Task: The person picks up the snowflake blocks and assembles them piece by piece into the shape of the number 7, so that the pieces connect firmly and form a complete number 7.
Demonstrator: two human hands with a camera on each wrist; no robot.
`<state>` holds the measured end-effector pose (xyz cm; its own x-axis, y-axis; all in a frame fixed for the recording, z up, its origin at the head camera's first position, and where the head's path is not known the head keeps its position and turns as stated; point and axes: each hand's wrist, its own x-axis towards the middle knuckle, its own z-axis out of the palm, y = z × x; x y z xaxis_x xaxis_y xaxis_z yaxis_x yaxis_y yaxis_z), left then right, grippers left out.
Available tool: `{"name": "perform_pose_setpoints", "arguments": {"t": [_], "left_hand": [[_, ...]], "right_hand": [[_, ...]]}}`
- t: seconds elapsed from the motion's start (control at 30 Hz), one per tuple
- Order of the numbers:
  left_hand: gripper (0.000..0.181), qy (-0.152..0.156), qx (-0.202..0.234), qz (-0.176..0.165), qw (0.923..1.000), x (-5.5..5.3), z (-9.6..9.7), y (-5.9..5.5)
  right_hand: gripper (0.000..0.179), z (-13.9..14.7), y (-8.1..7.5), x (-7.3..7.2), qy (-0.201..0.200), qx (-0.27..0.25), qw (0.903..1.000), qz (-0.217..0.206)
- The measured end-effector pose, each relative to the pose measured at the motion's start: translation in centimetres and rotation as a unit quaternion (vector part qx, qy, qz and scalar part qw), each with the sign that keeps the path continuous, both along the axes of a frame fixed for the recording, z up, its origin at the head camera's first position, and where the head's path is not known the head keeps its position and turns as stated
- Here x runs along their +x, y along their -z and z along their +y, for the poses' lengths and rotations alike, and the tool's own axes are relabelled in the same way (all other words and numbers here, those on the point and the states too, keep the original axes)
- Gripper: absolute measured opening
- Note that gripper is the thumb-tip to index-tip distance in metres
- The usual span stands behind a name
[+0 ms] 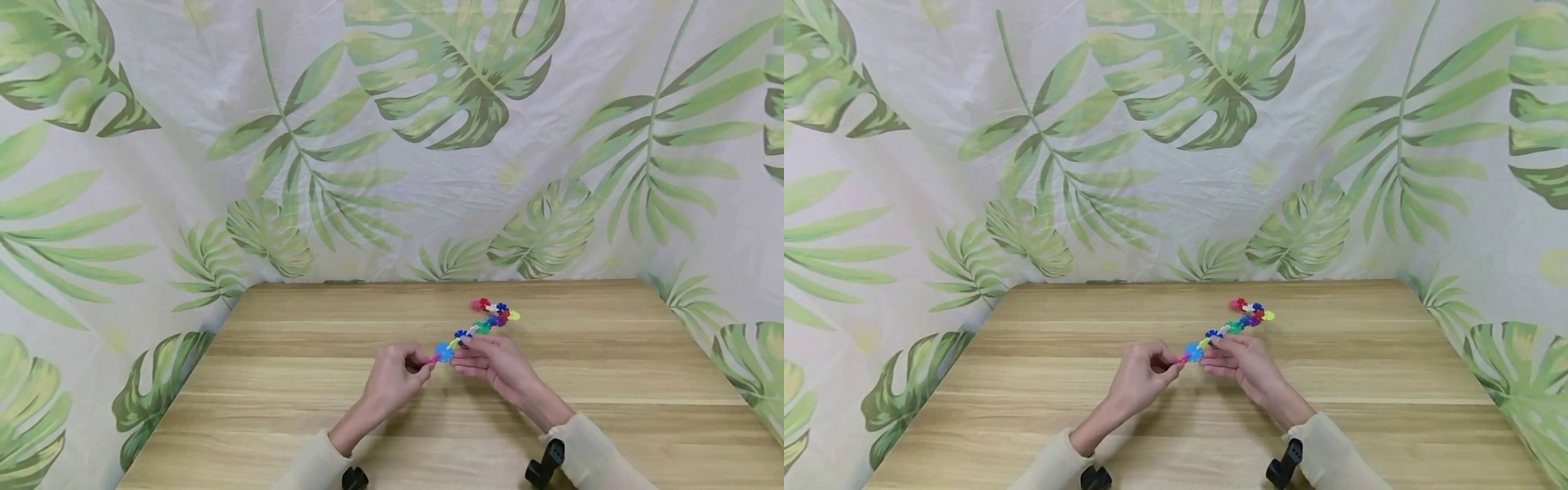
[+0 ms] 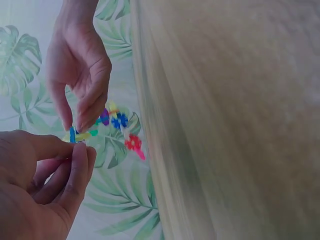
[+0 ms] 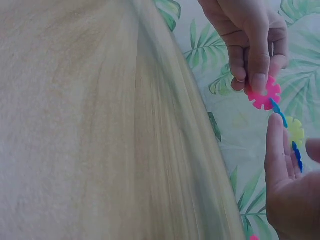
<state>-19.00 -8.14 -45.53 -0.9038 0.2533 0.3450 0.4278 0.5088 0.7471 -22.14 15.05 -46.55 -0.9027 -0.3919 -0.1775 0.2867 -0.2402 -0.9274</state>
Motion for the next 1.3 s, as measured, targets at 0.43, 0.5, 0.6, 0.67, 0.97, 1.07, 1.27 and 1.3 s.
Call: {"name": "perform_pose_setpoints", "arguments": {"t": [0.43,0.5,0.6,0.67,0.97,1.07,1.27,1.3], "left_hand": [[0.011,0.057,-0.07,-0.001,0.996,0.7,0.2,-0.3],[0.015,0.05,-0.061,-0.017,0.9967,0.6,-0.1,-0.4],[0.023,0.037,-0.043,-0.049,0.9972,0.4,-0.8,-0.5],[0.028,0.025,-0.028,-0.073,0.9966,0.2,-1.4,-0.5],[0.034,0.003,-0.003,-0.129,0.9917,-1.9,-3.8,-0.4],[0.032,-0.001,-0.009,-0.133,0.9911,-2.9,-4.1,-0.1],[0.03,-0.027,0.041,-0.177,0.983,-4.4,-4.6,1.4],[0.031,-0.03,0.059,-0.192,0.9791,-4.7,-4.7,1.7]], "right_hand": [[0.02,0.2,0.0,0.1,0.02,0.056,0.9982,-0.005],[0.022,0.4,0.0,0.1,0.018,0.065,0.9977,-0.002],[0.023,0.6,-0.1,0.2,0.011,0.075,0.9971,0.005],[0.023,0.6,-0.2,0.2,0.0,0.082,0.9966,0.008],[0.023,0.3,-0.4,1.0,-0.117,0.135,0.9832,0.037],[0.021,0.2,-0.5,1.2,-0.147,0.132,0.9794,0.042],[0.018,0.2,-0.7,1.7,-0.181,0.14,0.9725,0.045],[0.019,0.2,-0.7,1.7,-0.184,0.142,0.9716,0.045]]}}
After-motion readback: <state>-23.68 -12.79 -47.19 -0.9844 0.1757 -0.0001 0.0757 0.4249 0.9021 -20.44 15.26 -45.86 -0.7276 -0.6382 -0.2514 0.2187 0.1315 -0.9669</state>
